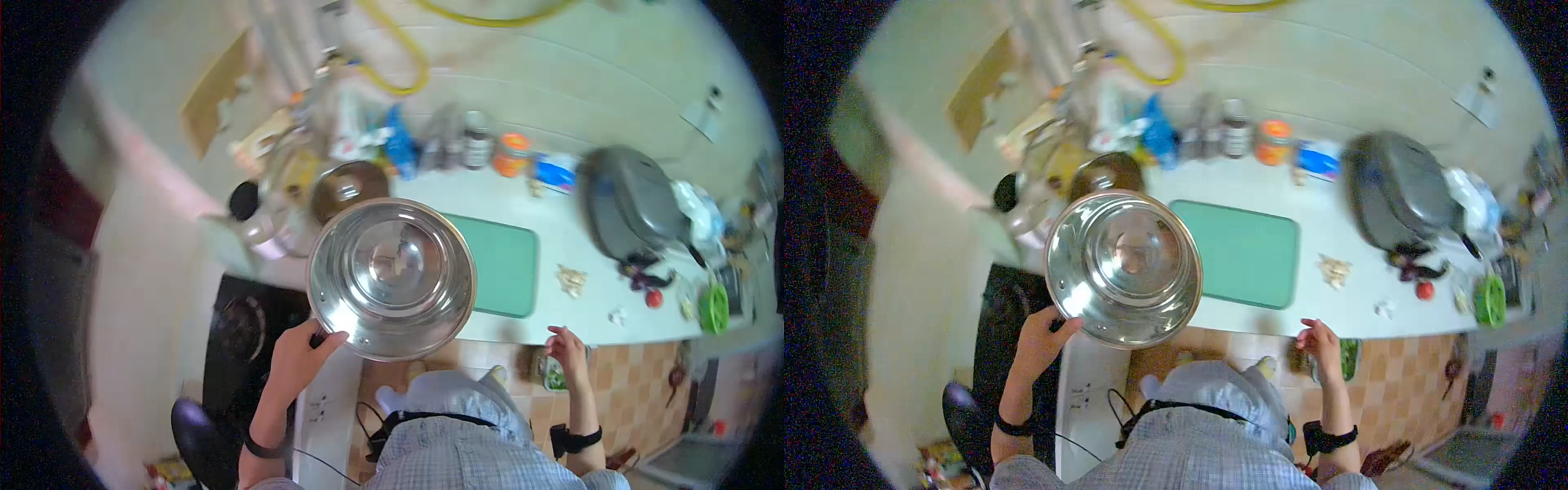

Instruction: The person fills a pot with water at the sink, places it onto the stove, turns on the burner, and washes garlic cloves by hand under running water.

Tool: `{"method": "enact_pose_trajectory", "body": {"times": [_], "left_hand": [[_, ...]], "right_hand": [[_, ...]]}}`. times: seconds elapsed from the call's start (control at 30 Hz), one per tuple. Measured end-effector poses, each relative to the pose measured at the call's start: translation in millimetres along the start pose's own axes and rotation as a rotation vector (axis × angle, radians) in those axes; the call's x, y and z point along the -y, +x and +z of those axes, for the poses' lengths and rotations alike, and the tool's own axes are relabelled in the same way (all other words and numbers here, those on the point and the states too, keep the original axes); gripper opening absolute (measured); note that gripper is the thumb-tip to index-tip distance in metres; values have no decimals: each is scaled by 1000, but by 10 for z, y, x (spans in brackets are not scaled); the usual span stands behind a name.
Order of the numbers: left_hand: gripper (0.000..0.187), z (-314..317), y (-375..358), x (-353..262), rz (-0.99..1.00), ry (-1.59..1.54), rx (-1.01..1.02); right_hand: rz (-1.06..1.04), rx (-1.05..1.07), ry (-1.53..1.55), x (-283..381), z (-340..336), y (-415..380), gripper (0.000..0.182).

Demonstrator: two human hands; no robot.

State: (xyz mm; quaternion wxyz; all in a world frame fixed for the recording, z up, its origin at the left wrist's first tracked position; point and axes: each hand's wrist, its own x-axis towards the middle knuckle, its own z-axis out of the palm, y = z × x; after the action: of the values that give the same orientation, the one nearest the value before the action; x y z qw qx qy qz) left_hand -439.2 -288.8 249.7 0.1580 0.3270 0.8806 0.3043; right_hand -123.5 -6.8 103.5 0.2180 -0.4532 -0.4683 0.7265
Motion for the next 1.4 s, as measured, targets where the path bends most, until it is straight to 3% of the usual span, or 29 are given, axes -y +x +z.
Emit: {"method": "enact_pose_trajectory", "body": {"times": [0.13, 0.3, 0.4, 0.5, 0.57, 0.63, 0.73, 0.8, 0.9, 1.03, 1.23, 1.3, 1.4], "left_hand": [[42, 737, 343, -1021, 132, 137, 202], [42, 1605, 574, -2185, 434, 191, 339], [39, 2051, 638, -2672, 547, 240, 443], [37, 2402, 731, -3042, 780, 317, 469], [37, 2571, 762, -3275, 752, 287, 554], [35, 2707, 852, -3374, 902, 207, 627], [32, 2939, 987, -3506, 886, 235, 759], [29, 3117, 1094, -3500, 626, 159, 924], [27, 3336, 1184, -3482, 568, 142, 974], [22, 3415, 964, -3734, 572, 140, 986], [26, 3661, 443, -4143, 517, 161, 944], [29, 3763, 123, -4428, 666, 393, 927], [30, 4135, -458, -4805, 685, 329, 889]], "right_hand": [[-45, -198, 116, -136, -1015, -224, 36], [-97, -545, 209, -268, -1981, -687, 34], [-149, -678, 321, -310, -2308, -897, 32], [-144, -785, 398, -461, -2518, -1072, 32], [-147, -878, 435, -514, -2587, -1199, 32], [-153, -989, 485, -568, -2489, -1371, 32], [-121, -1039, 549, -466, -2551, -1526, 33], [-120, -1088, 576, -450, -2637, -1565, 34], [-135, -1132, 645, -489, -2802, -1573, 34], [-218, -1187, 696, -486, -3235, -1589, 35], [-284, -1175, 622, -502, -4396, -1698, 36], [-304, -1175, 627, -590, -4826, -1840, 36], [-314, -1223, 654, -738, -5573, -2182, 35]]}}
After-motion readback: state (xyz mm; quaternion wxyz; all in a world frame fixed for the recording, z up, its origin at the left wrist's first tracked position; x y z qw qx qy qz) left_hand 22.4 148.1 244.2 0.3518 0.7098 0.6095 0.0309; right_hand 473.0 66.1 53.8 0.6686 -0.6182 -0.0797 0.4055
